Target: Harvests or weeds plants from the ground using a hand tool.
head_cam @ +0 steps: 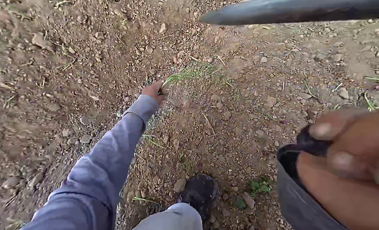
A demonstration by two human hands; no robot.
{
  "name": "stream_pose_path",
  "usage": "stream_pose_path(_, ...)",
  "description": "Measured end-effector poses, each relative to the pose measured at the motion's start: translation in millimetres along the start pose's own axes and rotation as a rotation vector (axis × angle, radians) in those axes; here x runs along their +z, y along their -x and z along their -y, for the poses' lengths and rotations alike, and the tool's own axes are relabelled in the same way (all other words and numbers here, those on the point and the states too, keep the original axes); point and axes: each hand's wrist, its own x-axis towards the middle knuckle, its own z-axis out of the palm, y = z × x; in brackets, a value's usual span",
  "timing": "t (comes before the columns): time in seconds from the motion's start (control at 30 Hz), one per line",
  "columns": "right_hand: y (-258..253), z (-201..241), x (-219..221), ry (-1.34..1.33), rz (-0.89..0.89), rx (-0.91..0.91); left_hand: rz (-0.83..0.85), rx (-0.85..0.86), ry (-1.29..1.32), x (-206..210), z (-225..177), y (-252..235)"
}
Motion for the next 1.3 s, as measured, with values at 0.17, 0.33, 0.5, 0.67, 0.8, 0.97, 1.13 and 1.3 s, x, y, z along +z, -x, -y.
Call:
stream_pose_path(0.17, 66, -174, 15, 0.528, 0.104, 0.633, 0.030, 0.103, -0.169, -12, -11, -24)
stream_pose_path(0.33, 109, -122, 1, 0.596, 0.131, 0.499, 0.308, 0.157, -0.301, 63, -40, -47)
stream_pose_path(0.5, 125, -5, -30, 0.310, 0.077, 0.421, 0.266, 0.010, -0.102, 94, -31, -41)
stream_pose_path(0.67, 103, 21, -22, 0.483, -0.050, 0.560, -0.011, 0.042, 0.055, 47, -45, -32)
stream_pose_path(0.8, 68, 22, -15, 0.003, 0.045, 0.320, 0.135, -0.072, 0.256, 60, -33, -15)
stream_pose_path(0.97, 91, -88, -9, 0.427, -0.054, 0.402, 0.100, -0.229, 0.549, 55, -37, 4)
stream_pose_path(1.13, 105, -91, 2, 0.567, -0.057, 0.565, 0.103, -0.242, 0.388, 71, -30, -9)
stream_pose_path(1.3, 87, -95, 6, 0.164, -0.010, 0.215, 0.115, -0.299, 0.297, 67, -3, -15)
